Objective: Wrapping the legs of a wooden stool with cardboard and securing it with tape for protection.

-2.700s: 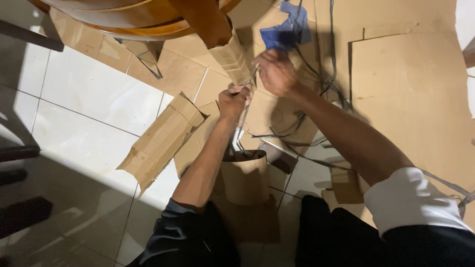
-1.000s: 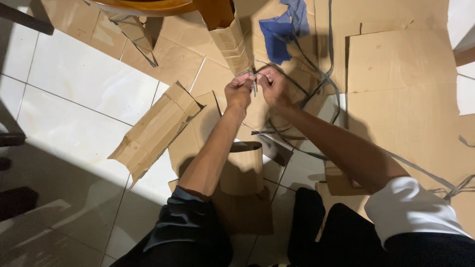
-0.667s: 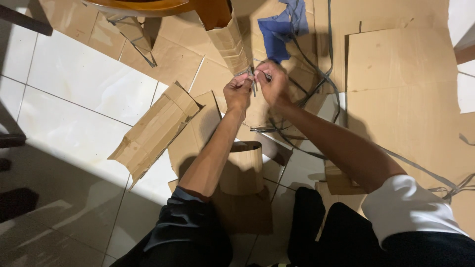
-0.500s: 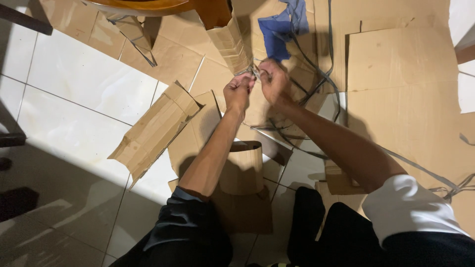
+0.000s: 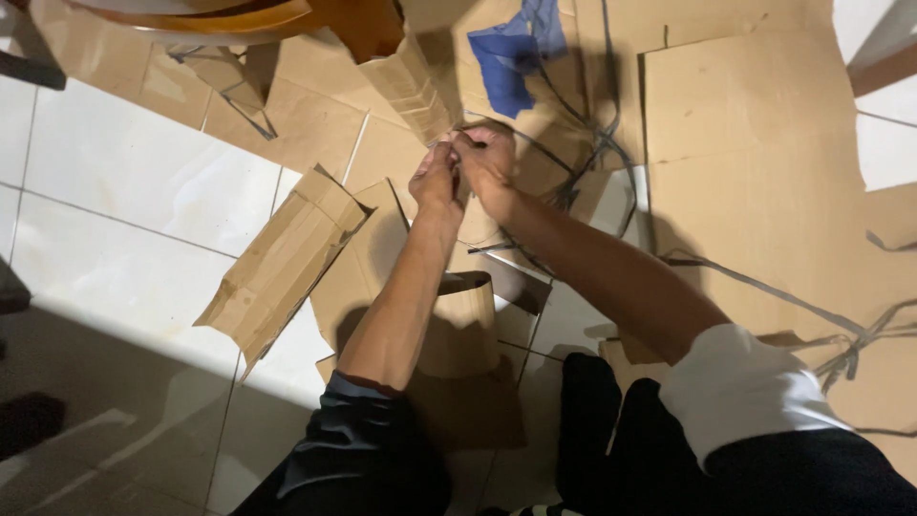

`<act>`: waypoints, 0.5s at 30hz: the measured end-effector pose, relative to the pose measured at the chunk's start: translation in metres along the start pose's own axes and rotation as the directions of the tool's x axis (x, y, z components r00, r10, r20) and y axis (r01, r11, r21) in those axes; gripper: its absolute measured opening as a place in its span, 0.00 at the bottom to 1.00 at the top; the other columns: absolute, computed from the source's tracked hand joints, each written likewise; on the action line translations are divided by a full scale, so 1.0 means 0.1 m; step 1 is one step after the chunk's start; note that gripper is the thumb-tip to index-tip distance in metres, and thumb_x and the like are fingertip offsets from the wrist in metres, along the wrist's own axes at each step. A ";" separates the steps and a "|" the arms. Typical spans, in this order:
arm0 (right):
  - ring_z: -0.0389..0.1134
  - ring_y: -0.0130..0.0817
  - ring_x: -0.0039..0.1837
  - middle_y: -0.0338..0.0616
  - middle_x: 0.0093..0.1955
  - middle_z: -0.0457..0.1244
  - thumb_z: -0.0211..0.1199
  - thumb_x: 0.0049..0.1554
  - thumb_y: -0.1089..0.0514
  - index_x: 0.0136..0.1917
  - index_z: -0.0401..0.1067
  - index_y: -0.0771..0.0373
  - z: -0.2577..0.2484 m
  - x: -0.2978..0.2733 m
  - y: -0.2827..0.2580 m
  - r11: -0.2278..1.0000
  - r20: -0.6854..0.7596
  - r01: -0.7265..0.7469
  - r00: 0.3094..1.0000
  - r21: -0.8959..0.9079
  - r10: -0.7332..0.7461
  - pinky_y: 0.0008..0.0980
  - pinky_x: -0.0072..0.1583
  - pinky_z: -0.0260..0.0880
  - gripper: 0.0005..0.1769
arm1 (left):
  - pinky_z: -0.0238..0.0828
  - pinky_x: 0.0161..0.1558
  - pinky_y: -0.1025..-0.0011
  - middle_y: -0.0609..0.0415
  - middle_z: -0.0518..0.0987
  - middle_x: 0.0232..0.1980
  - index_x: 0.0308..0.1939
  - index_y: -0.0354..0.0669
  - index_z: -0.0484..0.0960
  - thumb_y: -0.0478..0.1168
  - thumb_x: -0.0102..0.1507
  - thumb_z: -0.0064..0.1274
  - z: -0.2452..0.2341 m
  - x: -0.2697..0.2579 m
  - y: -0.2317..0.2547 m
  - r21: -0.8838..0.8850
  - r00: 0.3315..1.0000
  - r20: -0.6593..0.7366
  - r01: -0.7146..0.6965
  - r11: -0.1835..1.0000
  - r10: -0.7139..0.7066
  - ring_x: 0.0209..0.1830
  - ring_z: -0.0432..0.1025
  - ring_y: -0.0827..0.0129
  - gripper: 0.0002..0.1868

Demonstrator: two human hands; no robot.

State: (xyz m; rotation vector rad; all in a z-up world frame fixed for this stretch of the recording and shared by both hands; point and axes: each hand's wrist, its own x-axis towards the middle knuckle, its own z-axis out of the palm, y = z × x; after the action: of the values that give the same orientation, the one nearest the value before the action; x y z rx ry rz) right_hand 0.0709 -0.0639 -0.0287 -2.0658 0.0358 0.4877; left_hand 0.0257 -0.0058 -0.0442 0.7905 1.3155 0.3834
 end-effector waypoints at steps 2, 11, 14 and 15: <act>0.75 0.33 0.53 0.30 0.46 0.73 0.72 0.47 0.35 0.46 0.81 0.39 0.01 0.00 -0.02 0.998 0.004 -0.057 0.998 0.032 0.057 0.34 0.54 0.76 0.15 | 0.65 0.23 0.77 0.56 0.79 0.22 0.26 0.49 0.86 0.42 0.51 0.67 0.00 -0.05 0.04 -0.109 0.999 -0.030 0.022 0.994 -0.026 0.18 0.67 0.71 0.05; 0.78 0.38 0.48 0.42 0.44 0.74 0.76 0.38 0.33 0.52 0.80 0.42 -0.02 0.14 -0.19 0.941 0.056 -0.292 0.956 0.171 0.287 0.32 0.45 0.81 0.30 | 0.61 0.15 0.70 0.51 0.73 0.16 0.20 0.43 0.75 0.40 0.49 0.61 0.15 -0.32 0.25 -0.285 0.993 -0.109 0.009 0.958 -0.042 0.10 0.64 0.65 0.10; 0.75 0.37 0.57 0.28 0.47 0.73 0.59 0.53 0.41 0.46 0.80 0.40 0.09 0.36 -0.01 0.984 -0.110 -0.138 0.986 -0.110 0.126 0.41 0.54 0.79 0.12 | 0.54 0.14 0.76 0.52 0.66 0.14 0.20 0.44 0.68 0.34 0.52 0.52 0.07 -0.41 0.32 -0.138 0.985 -0.146 -0.108 0.984 0.087 0.10 0.60 0.69 0.09; 0.75 0.37 0.57 0.28 0.47 0.73 0.59 0.53 0.41 0.46 0.80 0.40 -0.27 0.34 -0.13 0.983 -0.107 -0.145 0.985 -0.109 0.133 0.41 0.54 0.79 0.12 | 0.54 0.14 0.76 0.52 0.66 0.14 0.20 0.44 0.68 0.34 0.52 0.52 0.00 -0.46 0.36 -0.133 0.985 -0.149 -0.106 0.986 0.085 0.10 0.60 0.69 0.09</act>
State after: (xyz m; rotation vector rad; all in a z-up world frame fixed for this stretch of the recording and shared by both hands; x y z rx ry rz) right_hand 0.1137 -0.0738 -0.0187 -2.2114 0.2168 0.4811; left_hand 0.0207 -0.0115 0.0135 0.7198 1.3708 0.6125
